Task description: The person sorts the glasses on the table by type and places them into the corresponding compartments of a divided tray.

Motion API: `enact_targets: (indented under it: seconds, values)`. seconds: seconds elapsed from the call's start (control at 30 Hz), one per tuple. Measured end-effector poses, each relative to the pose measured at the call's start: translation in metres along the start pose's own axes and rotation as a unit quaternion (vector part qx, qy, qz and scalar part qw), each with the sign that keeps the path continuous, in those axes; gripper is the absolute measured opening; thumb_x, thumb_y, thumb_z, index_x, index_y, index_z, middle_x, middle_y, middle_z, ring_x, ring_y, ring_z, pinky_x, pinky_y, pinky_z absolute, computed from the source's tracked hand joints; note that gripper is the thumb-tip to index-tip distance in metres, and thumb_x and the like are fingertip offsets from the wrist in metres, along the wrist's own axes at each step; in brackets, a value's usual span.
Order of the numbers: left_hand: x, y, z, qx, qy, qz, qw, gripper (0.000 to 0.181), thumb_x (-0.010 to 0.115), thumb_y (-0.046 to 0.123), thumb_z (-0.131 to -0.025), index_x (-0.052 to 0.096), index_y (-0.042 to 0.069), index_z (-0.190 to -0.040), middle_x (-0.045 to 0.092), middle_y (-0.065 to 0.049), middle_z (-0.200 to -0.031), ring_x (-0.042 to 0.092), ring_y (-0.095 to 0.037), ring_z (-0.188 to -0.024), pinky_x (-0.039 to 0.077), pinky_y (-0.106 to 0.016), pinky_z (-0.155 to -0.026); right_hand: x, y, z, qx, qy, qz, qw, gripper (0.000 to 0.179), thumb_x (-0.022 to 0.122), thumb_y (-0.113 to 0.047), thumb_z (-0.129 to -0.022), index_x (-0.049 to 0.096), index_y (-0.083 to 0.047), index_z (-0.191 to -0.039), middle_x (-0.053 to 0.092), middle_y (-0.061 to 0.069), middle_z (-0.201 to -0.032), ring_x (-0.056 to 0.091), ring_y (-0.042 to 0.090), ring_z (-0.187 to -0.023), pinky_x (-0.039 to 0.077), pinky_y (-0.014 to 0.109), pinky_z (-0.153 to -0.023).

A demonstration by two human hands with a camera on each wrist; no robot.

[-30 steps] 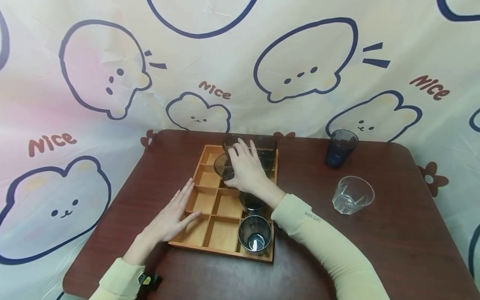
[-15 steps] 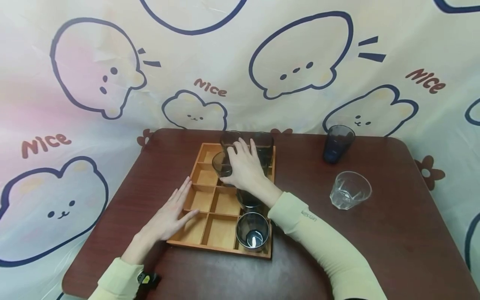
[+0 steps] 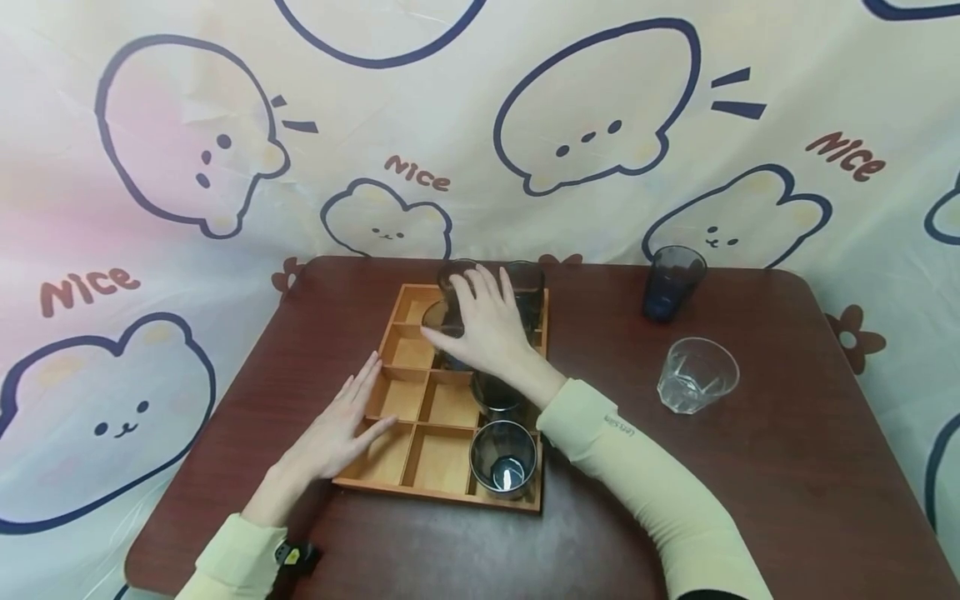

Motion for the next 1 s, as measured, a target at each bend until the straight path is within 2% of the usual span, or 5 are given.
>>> enact_targets:
  seconds: [0.2, 0.4, 0.57, 0.8, 1.0]
  values:
    - [0.001, 0.0, 0.0, 0.001, 0.001, 0.005, 1.0, 0.098, 0.062, 0.051, -0.109, 0.01, 0.003, -0.177, 0.007, -0.013, -0.188, 0.021, -0.035, -0.173, 0.021, -0.059, -0.14, -0.046, 0.022, -0.002, 0.07, 0.003, -0.124, 0.9898, 0.093, 0.06, -0.066, -0.105, 0.026, -0.016, -0.175, 0.029, 0.013, -0.182, 0.028, 0.039, -0.169, 0.021, 0.064, -0.139]
    - [0.001, -0.001, 0.0, 0.002, -0.001, 0.003, 1.0, 0.098, 0.063, 0.052, -0.109, 0.01, 0.003, -0.177, 0.007, -0.013, -0.188, 0.019, -0.034, -0.173, 0.021, -0.06, -0.14, -0.112, 0.064, 0.006, 0.088, 0.0, -0.115, 0.9895, 0.102, 0.058, -0.065, -0.107, 0.003, -0.019, -0.179, 0.007, 0.008, -0.187, 0.012, 0.037, -0.174, 0.01, 0.062, -0.142]
    - [0.0, -0.001, -0.001, 0.005, 0.0, 0.004, 1.0, 0.099, 0.063, 0.051, -0.109, 0.01, 0.003, -0.177, 0.006, -0.013, -0.188, 0.018, -0.034, -0.173, 0.02, -0.06, -0.14, -0.147, 0.111, 0.012, 0.104, 0.006, -0.075, 0.9918, 0.102, 0.057, -0.062, -0.107, -0.001, -0.018, -0.179, 0.001, 0.01, -0.188, 0.005, 0.041, -0.174, 0.006, 0.067, -0.141]
    - [0.0, -0.001, -0.001, 0.009, 0.003, 0.007, 0.9999, 0.098, 0.063, 0.051, -0.109, 0.01, 0.002, -0.176, 0.007, -0.014, -0.187, 0.018, -0.035, -0.173, 0.021, -0.06, -0.14, -0.159, 0.181, 0.022, 0.12, -0.038, -0.024, 0.9918, 0.11, 0.056, -0.063, -0.106, -0.005, -0.005, -0.177, -0.002, 0.028, -0.184, 0.001, 0.051, -0.172, 0.008, 0.075, -0.137]
    - [-0.002, 0.002, -0.001, 0.01, 0.004, 0.009, 0.9999, 0.098, 0.063, 0.05, -0.109, 0.012, 0.001, -0.176, 0.007, -0.014, -0.187, 0.019, -0.035, -0.173, 0.021, -0.06, -0.14, -0.154, 0.227, 0.033, 0.142, -0.069, -0.012, 0.9874, 0.122, 0.063, -0.065, -0.102, -0.017, -0.009, -0.175, -0.012, 0.025, -0.184, -0.004, 0.054, -0.171, 0.007, 0.079, -0.134]
Point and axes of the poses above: each hand's wrist, its own z-axis away from the middle knuckle, its own x-axis out of the palm, y = z × x, the point moved 10 cm from there along -z, towards the middle knuckle
